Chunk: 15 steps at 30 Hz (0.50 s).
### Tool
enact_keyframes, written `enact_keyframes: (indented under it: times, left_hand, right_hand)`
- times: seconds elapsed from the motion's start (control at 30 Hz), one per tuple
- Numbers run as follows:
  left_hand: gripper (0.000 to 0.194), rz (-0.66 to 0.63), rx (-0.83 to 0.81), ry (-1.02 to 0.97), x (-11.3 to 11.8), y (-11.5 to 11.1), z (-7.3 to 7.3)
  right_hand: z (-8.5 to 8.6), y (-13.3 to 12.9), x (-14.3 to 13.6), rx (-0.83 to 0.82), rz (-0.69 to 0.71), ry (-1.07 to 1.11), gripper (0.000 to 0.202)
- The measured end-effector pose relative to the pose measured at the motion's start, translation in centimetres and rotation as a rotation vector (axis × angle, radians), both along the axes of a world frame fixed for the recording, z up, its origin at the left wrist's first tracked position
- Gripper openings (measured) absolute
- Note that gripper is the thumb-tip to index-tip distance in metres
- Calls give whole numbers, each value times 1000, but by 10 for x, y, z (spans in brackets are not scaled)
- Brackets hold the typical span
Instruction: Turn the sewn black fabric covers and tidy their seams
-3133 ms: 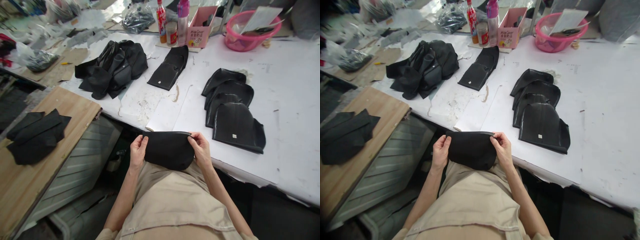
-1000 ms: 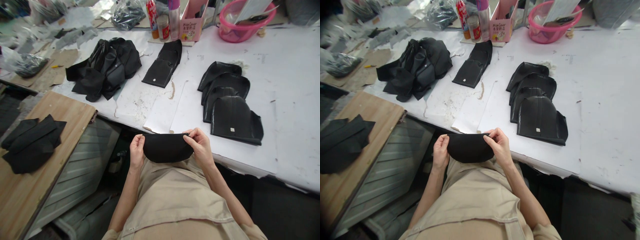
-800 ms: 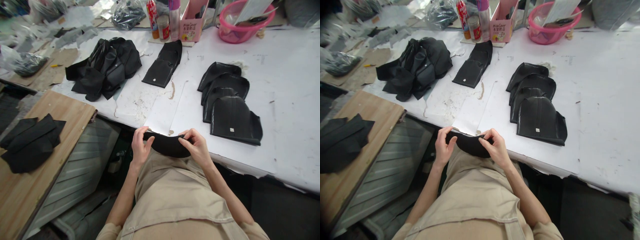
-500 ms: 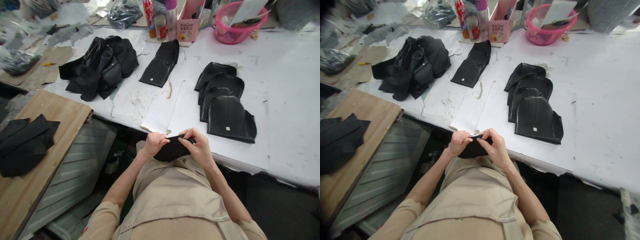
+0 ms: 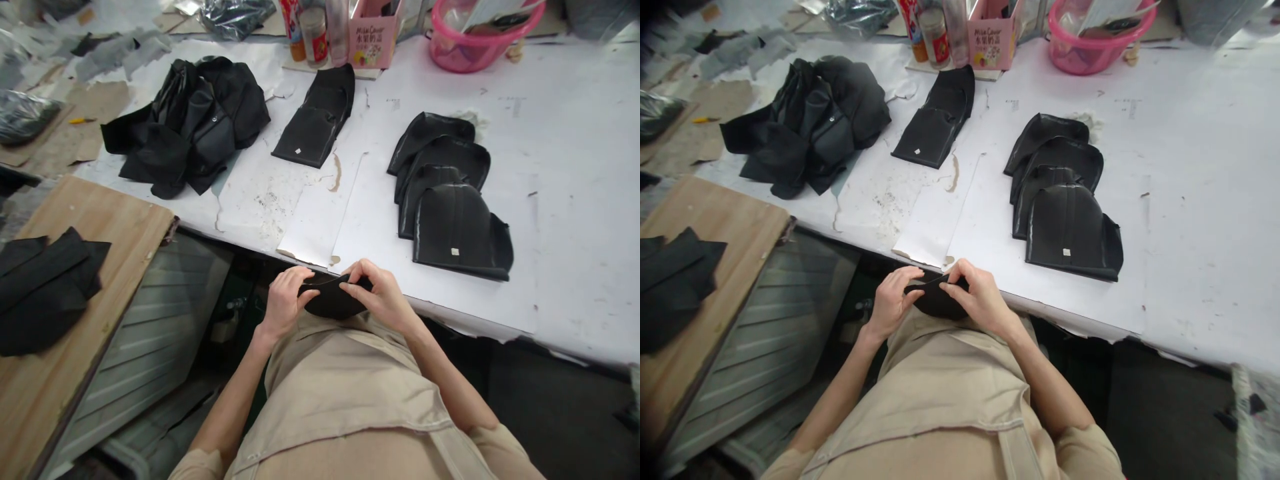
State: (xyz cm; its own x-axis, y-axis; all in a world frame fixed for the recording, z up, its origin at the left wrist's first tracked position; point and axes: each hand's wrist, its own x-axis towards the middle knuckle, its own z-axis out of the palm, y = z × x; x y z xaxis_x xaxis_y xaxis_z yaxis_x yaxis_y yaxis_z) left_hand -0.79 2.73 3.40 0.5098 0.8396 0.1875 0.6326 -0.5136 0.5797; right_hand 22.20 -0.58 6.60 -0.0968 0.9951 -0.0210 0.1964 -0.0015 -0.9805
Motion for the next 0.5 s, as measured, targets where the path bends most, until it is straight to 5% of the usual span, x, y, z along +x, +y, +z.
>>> enact_keyframes:
  times: [0.1, 0.2, 0.5]
  left_hand:
    - [41, 33, -123, -165, 34, -5, 19]
    - [43, 197, -271, -309, 56, -11, 25]
    - [52, 355, -543, -513, 62, -14, 26]
  right_hand:
    - [-1, 1, -9, 23, 21, -25, 18]
    - [-3, 1, -10, 34, -23, -9, 17]
    - [-13, -4, -2, 5, -40, 71, 22]
